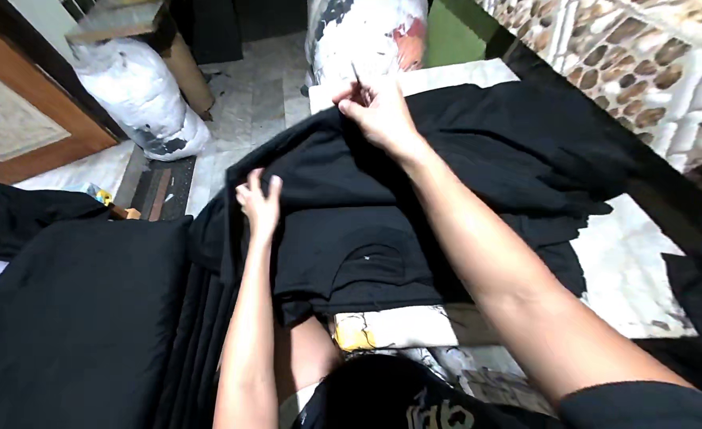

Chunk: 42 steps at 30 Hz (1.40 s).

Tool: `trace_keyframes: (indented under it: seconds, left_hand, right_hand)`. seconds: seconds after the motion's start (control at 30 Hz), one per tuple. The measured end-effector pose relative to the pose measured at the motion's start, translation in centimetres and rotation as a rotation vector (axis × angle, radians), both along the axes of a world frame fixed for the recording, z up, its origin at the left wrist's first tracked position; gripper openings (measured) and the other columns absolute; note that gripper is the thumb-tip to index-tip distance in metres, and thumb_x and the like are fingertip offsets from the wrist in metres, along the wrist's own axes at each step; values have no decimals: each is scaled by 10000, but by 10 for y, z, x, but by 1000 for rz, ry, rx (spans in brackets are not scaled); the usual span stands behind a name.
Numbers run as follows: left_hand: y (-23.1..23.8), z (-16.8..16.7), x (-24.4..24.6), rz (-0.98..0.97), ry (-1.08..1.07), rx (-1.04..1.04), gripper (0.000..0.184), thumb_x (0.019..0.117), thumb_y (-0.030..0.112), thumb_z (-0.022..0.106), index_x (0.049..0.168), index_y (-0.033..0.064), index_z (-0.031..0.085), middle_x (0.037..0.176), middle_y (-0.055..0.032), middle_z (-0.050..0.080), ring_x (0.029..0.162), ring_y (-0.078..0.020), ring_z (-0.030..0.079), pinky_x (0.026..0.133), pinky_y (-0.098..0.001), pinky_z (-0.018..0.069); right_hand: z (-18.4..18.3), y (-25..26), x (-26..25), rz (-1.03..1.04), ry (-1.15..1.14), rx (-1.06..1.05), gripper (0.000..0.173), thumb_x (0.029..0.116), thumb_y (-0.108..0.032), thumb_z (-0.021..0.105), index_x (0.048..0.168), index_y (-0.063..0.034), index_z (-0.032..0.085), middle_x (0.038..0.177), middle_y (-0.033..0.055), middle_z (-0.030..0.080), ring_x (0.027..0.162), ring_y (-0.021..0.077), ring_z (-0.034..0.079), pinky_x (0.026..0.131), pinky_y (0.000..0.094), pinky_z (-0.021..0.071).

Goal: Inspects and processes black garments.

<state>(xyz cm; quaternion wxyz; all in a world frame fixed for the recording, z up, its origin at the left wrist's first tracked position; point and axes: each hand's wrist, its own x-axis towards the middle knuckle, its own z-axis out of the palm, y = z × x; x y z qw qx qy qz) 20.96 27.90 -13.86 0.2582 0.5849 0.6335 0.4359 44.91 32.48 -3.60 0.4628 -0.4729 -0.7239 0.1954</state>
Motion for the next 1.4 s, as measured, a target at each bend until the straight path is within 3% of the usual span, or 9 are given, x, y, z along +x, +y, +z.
trace_keyframes:
  seconds: [0.07, 0.17, 0.27, 0.37, 0.53, 0.77, 0.93, 1.13, 1.4]
  left_hand:
    - [14, -40, 9, -143, 35, -129, 517, 1101, 352, 388, 1532, 75, 456, 1563, -293, 365, 1442, -523, 309, 1116, -730, 233]
    - [-18, -31, 17, -162, 173, -40, 474, 1107, 254, 395, 1496, -8, 468, 1518, -276, 441, 1399, -462, 427, 1132, -624, 343]
    - [-95, -13, 39, -158, 444, 386, 339, 974, 267, 618, 995, -60, 704, 942, -213, 686, 833, -341, 706, 707, -488, 589]
    - [-156, -16, 62, -53, 663, 398, 424, 859, 425, 699, 785, 8, 688, 592, -100, 617, 475, -252, 628, 424, -399, 479]
    - [-174, -8, 31, 86, 395, 246, 256, 981, 130, 532, 864, -22, 702, 599, -74, 616, 511, -151, 611, 504, -310, 508]
    - [-158, -8, 51, 23, -1501, 1, 433, 1105, 178, 231, 1006, 116, 648, 904, 23, 745, 889, -72, 723, 834, -285, 603]
    - [-171, -22, 38, -295, -1301, 242, 443, 881, 131, 750, 1197, 140, 441, 1102, 20, 739, 1017, -83, 713, 889, -282, 579]
    - [-186, -28, 29, -151, -805, 355, 166, 1032, 270, 582, 871, 236, 607, 870, 165, 630, 864, 53, 607, 803, -169, 518]
    - [-196, -21, 28, -233, -716, 316, 410, 826, 79, 792, 1150, 145, 550, 1151, 137, 636, 1045, 60, 610, 927, -168, 531]
  right_hand:
    - [-44, 26, 22, -155, -81, -219, 226, 996, -93, 613, 1096, 100, 677, 1023, 240, 687, 958, 316, 661, 908, 514, 493]
    - [-72, 31, 32, -267, 186, -145, 158, 1005, -79, 581, 1060, 43, 664, 868, 89, 712, 742, 108, 628, 747, 323, 510]
    - [-66, -8, 22, -243, 234, 193, 186, 1034, -86, 511, 1073, 58, 623, 857, 55, 672, 741, 31, 606, 721, 215, 503]
    - [-60, -87, 4, -28, 197, 274, 157, 1024, -65, 495, 1078, 49, 588, 860, 22, 668, 754, 1, 630, 717, 186, 540]
    - [-123, -182, 1, 73, -180, 179, 180, 895, -26, 580, 997, 39, 713, 846, 152, 722, 672, 203, 681, 611, 314, 558]
    - [-138, -205, 0, 18, -73, 26, 189, 891, -97, 669, 980, 66, 704, 835, 145, 662, 688, 68, 571, 651, 132, 459]
    - [-120, -214, -9, 63, -80, -82, 439, 942, -285, 658, 1218, 54, 628, 960, 161, 689, 763, 136, 631, 687, 270, 528]
    - [-115, -221, -35, 148, -162, 164, 321, 1001, -264, 579, 1116, 31, 631, 858, 137, 657, 694, 137, 608, 617, 214, 500]
    - [-112, -226, -45, 99, -125, 107, 337, 1008, -276, 579, 1136, 28, 649, 828, 111, 658, 629, 137, 579, 558, 248, 483]
